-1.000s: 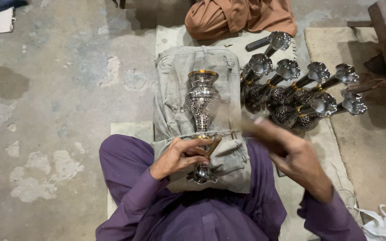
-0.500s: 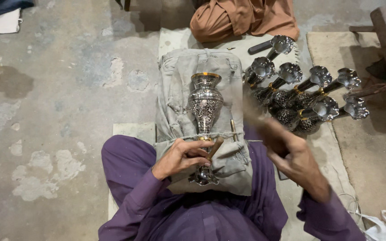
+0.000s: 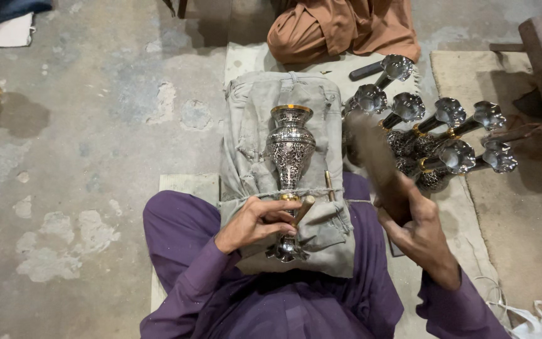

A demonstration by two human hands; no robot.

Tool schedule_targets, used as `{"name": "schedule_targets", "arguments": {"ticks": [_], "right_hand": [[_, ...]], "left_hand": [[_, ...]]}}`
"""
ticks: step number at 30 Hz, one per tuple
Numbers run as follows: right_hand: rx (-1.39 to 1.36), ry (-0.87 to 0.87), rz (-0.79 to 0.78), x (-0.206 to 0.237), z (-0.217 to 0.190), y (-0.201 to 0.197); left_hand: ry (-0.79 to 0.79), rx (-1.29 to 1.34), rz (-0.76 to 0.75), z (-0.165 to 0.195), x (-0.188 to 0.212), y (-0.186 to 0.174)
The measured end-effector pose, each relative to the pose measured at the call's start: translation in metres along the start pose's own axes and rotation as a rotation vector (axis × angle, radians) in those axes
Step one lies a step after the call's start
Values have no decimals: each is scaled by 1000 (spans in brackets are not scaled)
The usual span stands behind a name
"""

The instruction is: The person sits cross-legged on the floor holding a small punch against an ornate silver vase resting on a cloth-covered sandbag, and repeatedly strikes the punch with a wooden mallet to chase the engraved pattern, repositioning the punch around the vase's body and neck.

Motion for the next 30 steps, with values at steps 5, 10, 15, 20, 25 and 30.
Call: {"name": "schedule_targets", "arguments": {"ticks": [5,10,15,20,25,30], "right_hand": [[456,172,-274,9,17,20],[-591,74,114,31,10,6],[-866,196,-52,48,34,92],[-829,166,-89,56,46,116],[-573,346,34,52,77,63],[-331,183,4,21,50,14]], "left_hand": [[166,-61,110,-4,10,-13],[115,222,432,-31,34,-56],[10,324,405,-41,36,-52],[-6,254,259,-31,21,-30],[-58,278,199,-30,16,-14],[-7,216,198,-24,17,-13]]}}
Point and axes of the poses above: each hand's wrist, its own x-axis away from the middle knuckle, its own y-axis out of the palm, z = x × y, the point moved 10 cm from there along -x, towards the middle knuckle, and after that the axes turned 6 degrees about x, right-handed, at the moved point
